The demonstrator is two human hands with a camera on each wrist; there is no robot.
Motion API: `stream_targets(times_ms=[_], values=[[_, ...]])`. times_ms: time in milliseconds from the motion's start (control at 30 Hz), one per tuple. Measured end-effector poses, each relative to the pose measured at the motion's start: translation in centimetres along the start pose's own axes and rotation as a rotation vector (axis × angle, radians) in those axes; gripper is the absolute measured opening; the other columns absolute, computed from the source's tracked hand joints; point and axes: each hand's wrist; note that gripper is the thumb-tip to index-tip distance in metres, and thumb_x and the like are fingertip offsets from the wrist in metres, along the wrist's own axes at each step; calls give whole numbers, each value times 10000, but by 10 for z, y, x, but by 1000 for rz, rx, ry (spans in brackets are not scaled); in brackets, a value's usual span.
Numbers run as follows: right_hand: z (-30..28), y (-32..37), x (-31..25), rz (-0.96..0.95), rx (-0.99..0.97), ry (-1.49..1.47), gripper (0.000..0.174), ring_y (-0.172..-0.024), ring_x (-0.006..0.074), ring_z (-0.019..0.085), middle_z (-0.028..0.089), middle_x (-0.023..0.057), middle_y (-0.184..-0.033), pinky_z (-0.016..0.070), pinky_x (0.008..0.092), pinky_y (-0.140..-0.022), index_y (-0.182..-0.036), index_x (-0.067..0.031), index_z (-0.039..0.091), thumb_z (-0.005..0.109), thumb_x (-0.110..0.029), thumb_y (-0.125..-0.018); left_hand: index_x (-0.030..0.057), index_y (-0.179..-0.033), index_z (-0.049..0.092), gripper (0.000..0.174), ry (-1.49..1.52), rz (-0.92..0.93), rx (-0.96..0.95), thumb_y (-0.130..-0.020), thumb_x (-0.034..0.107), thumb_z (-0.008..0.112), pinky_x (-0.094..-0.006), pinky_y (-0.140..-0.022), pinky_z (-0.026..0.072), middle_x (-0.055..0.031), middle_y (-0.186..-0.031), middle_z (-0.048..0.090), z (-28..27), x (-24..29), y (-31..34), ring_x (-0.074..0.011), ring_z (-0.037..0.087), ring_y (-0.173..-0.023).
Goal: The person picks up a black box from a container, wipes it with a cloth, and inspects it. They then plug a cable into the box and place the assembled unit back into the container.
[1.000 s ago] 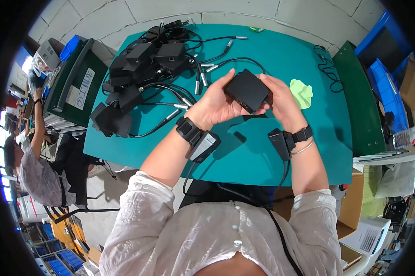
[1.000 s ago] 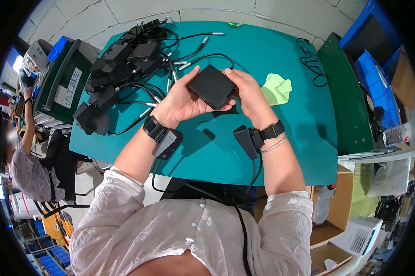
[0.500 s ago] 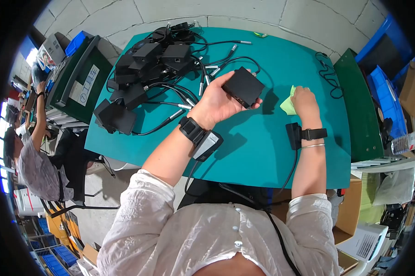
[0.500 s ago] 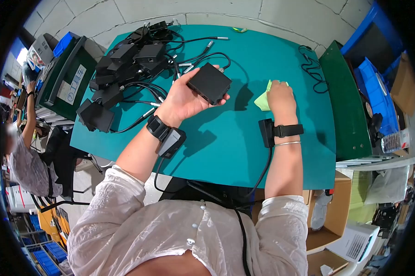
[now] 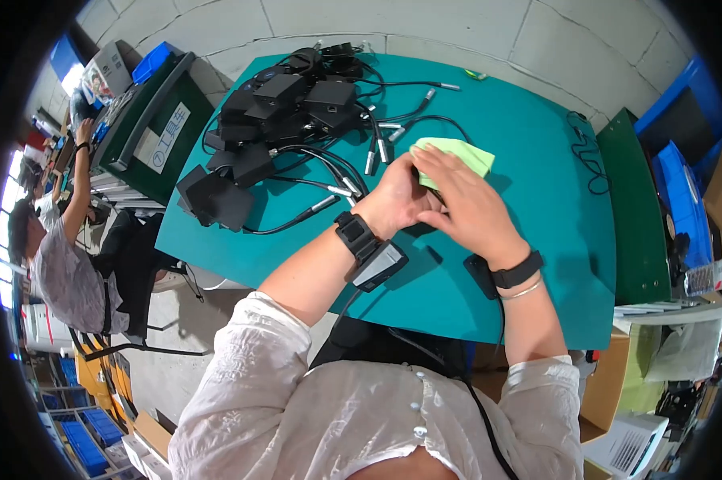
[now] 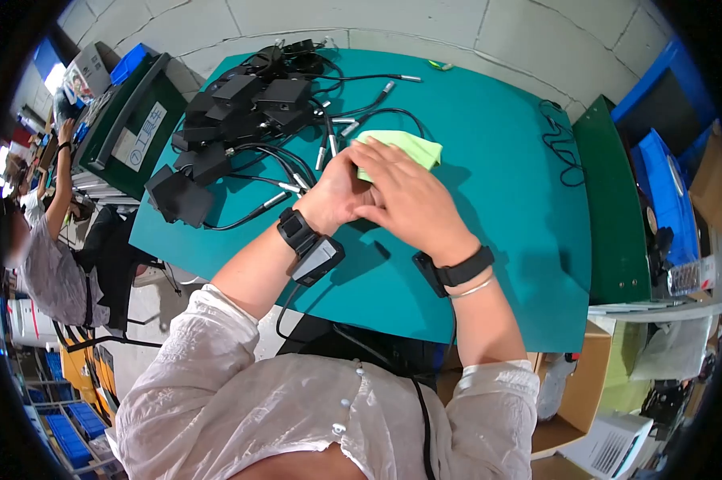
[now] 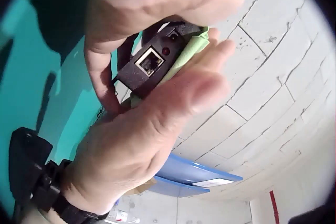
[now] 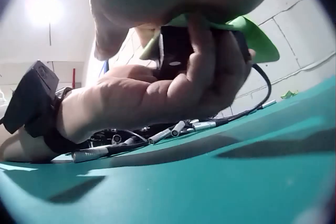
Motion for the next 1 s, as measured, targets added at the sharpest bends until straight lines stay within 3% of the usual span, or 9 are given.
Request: stream_targets(times_ms=[33, 200, 267, 400, 533, 700, 767, 933, 1000], values=[[3, 3, 4, -13, -59, 42, 676, -1318, 291, 383, 431, 131, -1405, 341, 370, -1075, -1387, -39, 379, 616, -344, -832, 77, -1239, 482, 451, -76, 13, 20, -993, 417, 315, -432, -968, 457, -132, -1246, 531, -2, -2, -2, -281, 548, -1127], [4, 14, 33, 91, -15, 19, 722, -1343, 313, 342, 352, 175, -1453, 296, 398, -1100, -1403, -7, 344, 538, -456, -872, 82, -1259, 476, 517, -146, -27, 43, -973, 493, 350, -439, -948, 463, -126, -1259, 528, 6, -2, 1, -280, 537, -1149], [0, 17, 34, 36, -50, 34, 724, -1344, 321, 339, 349, 181, -1452, 294, 397, -1102, -1403, -3, 344, 515, -473, -880, 66, -1261, 475, 581, -10, 57, 46, -977, 532, 276, -501, -884, 484, -159, -1253, 528, -2, 3, -5, -307, 536, -1141], [4, 7, 2, -69, -102, -8, 695, -1349, 322, 331, 354, 186, -1448, 290, 398, -1104, -1408, -19, 345, 476, -483, -907, 78, -1275, 468, 606, -128, 21, 16, -979, 548, 227, -484, -911, 476, -155, -1288, 506, -7, 15, -1, -317, 525, -1159], [8, 12, 22, -10, -67, -136, 672, -1356, 314, 322, 349, 175, -1455, 288, 391, -1103, -1417, -30, 335, 445, -477, -928, 103, -1305, 428, 638, -349, 28, 71, -963, 594, 209, -515, -888, 499, -146, -1332, 450, -1, -2, -5, -345, 501, -1179], [5, 16, 41, 122, -6, -244, 525, -1342, 291, 357, 406, 145, -1427, 301, 386, -1093, -1384, -32, 395, 479, -314, -949, 94, -1328, 418, 660, -60, -50, -136, -949, 607, 251, -641, -794, 506, -164, -1313, 475, -5, 7, -3, -378, 550, -1118], [2, 10, 28, 39, -24, -177, 465, -1315, 289, 395, 458, 131, -1387, 316, 386, -1087, -1359, -35, 436, 506, -215, -936, 82, -1327, 419, 682, -19, -35, -111, -944, 618, 242, -574, -846, 517, -173, -1302, 481, -14, 14, -6, -369, 551, -1125], [5, 5, 8, -4, -79, -188, 492, -1318, 286, 388, 439, 128, -1403, 320, 373, -1084, -1379, -47, 416, 498, -253, -940, 65, -1337, 388, 716, -200, 40, 71, -931, 639, 260, -524, -904, 506, -181, -1291, 479, -6, 6, -1, -367, 540, -1141], [11, 12, 27, 161, 22, -465, 512, -1338, 297, 362, 412, 134, -1428, 315, 362, -1081, -1400, -58, 393, 475, -305, -959, 61, -1365, 331, 751, -260, -14, -126, -916, 660, 269, -558, -927, 481, -191, -1296, 463, 1, 0, 2, -375, 535, -1146]])
Point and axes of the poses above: each hand's wrist, its own y-axis away from the middle knuckle, its own z-axis out of the palm, x = y × z
